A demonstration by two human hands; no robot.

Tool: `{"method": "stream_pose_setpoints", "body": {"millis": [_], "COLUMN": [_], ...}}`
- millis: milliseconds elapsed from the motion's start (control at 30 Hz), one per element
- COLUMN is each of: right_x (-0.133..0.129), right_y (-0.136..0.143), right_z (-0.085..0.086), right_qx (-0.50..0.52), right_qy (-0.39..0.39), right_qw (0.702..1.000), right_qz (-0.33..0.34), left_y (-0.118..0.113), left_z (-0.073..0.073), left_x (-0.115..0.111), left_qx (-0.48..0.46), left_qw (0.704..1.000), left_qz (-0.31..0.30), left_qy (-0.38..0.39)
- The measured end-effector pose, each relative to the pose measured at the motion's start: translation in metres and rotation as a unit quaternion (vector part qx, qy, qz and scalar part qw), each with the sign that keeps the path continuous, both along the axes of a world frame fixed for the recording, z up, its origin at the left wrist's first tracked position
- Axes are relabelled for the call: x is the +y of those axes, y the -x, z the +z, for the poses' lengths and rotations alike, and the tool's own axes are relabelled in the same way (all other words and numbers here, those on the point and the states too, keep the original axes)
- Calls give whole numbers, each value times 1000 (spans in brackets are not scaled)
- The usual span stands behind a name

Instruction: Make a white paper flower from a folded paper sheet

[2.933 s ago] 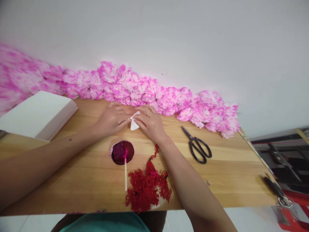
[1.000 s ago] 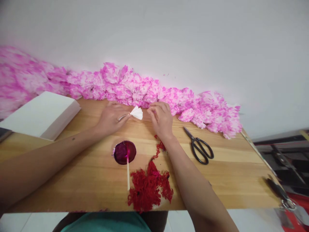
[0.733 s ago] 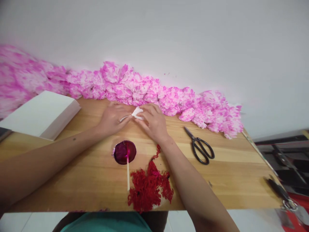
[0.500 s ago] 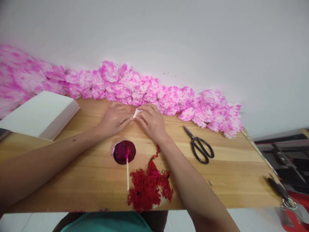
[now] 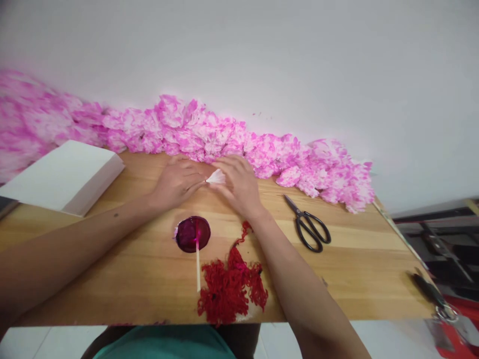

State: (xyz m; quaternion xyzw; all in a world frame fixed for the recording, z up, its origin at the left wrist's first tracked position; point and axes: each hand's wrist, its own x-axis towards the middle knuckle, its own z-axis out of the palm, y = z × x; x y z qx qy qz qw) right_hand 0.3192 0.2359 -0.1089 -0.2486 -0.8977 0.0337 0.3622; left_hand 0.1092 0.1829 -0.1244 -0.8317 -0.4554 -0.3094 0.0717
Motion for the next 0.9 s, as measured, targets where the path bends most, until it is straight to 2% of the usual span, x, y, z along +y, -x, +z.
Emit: {"method": "stream_pose_setpoints", "body": {"millis": [133, 367, 500, 700, 900], "right_x": [-7, -1, 2, 5, 2], "right_y": [9, 5, 0, -6, -1], "right_z": [-5, -11, -10, -10, -10], "right_qx": [-82, -73, -75, -59, -76], "right_qy": [-13, -65, -63, -70, -91], "right_qw": [996, 994, 993, 993, 991], "right_qz": [10, -48, -62, -80, -57], "left_y": [-1, 6, 16, 25, 16], "left_z": [0, 4, 3, 10, 11], "left_x": [0, 2, 6, 7, 4], "left_qx": [14, 31, 34, -27, -41], "left_qw": [1000, 999, 998, 993, 997], "left_qz": [-15, 25, 52, 114, 38], "left_qy": [-7, 1, -11, -17, -48]}}
